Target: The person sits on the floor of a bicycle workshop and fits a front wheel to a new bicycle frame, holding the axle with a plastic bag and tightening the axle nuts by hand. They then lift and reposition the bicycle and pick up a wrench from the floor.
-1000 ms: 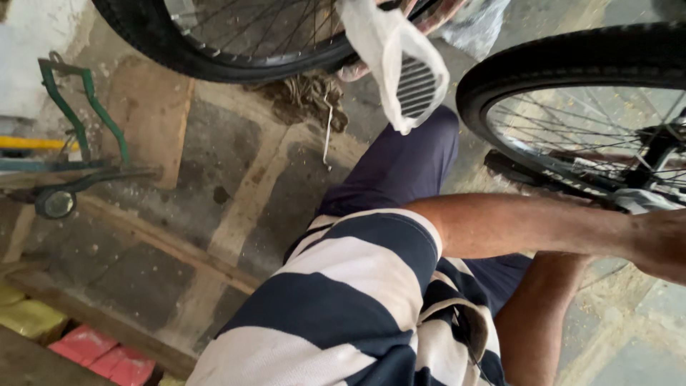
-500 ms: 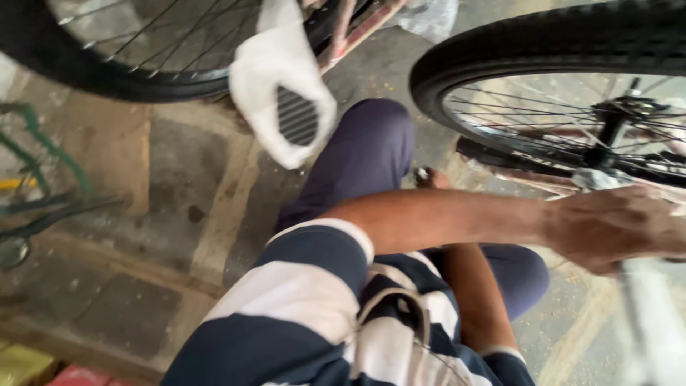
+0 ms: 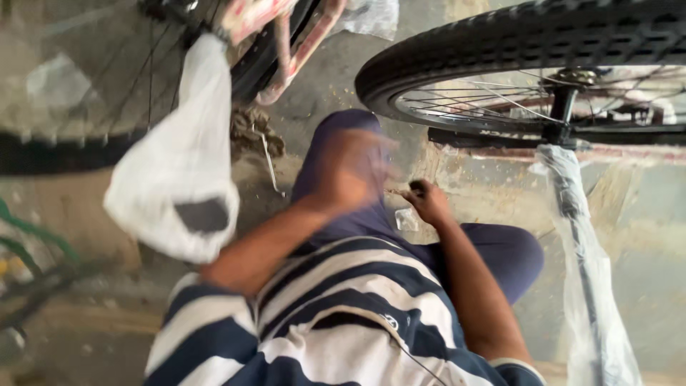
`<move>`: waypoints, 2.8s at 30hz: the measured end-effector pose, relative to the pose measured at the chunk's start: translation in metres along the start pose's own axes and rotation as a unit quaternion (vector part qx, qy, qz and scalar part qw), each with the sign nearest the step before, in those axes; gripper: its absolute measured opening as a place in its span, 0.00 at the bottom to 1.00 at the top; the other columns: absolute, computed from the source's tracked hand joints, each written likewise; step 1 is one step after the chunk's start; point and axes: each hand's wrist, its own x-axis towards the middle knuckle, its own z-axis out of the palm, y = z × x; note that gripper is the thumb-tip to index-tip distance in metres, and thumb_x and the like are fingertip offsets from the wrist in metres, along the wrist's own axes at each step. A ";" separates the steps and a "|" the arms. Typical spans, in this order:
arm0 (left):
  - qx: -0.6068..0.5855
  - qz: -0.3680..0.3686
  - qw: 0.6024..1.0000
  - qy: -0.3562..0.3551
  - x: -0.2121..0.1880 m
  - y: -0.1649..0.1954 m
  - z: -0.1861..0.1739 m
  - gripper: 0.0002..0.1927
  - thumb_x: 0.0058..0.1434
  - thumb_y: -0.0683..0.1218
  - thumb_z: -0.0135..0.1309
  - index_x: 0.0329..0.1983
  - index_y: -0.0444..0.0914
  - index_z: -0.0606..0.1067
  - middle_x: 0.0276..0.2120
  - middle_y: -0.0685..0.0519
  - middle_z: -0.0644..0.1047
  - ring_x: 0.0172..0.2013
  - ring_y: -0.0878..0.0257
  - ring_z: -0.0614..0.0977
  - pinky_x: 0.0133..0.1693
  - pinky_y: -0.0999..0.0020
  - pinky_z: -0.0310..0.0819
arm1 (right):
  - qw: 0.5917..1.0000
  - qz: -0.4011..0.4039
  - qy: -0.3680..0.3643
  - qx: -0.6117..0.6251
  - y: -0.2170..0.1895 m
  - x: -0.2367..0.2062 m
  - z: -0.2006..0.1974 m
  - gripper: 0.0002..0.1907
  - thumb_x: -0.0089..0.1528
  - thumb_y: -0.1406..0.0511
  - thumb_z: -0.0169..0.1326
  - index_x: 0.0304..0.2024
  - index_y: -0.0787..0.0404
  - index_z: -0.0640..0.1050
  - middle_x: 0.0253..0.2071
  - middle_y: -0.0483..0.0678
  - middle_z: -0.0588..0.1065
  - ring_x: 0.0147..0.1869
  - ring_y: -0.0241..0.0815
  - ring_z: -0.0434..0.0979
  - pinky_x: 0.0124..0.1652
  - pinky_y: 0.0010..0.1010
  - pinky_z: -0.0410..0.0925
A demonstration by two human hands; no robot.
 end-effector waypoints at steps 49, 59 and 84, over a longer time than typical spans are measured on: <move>0.389 -0.316 0.865 -0.031 0.031 -0.206 0.002 0.28 0.67 0.57 0.53 0.64 0.37 0.70 0.61 0.41 0.74 0.62 0.42 0.74 0.64 0.53 0.66 | 0.996 0.081 0.014 0.025 0.078 -0.039 0.038 0.22 0.64 0.54 0.56 0.56 0.57 0.75 0.52 0.51 0.78 0.53 0.49 0.80 0.52 0.40 0.71; 0.411 -0.187 0.863 -0.226 -0.010 -0.059 -0.056 0.19 0.61 0.46 0.56 0.55 0.37 0.77 0.39 0.36 0.80 0.40 0.37 0.82 0.41 0.45 0.75 | 0.928 -0.240 0.282 0.032 -0.019 -0.084 -0.043 0.12 0.63 0.65 0.57 0.50 0.58 0.79 0.49 0.53 0.79 0.50 0.54 0.82 0.49 0.38 0.73; -0.161 0.091 0.927 -0.326 0.116 0.211 0.194 0.15 0.74 0.53 0.55 0.48 0.36 0.77 0.39 0.51 0.80 0.35 0.67 0.80 0.40 0.73 0.76 | 0.776 -0.158 0.307 0.527 0.105 -0.118 -0.106 0.19 0.73 0.60 0.48 0.63 0.61 0.72 0.36 0.42 0.70 0.35 0.31 0.65 0.35 0.25 0.63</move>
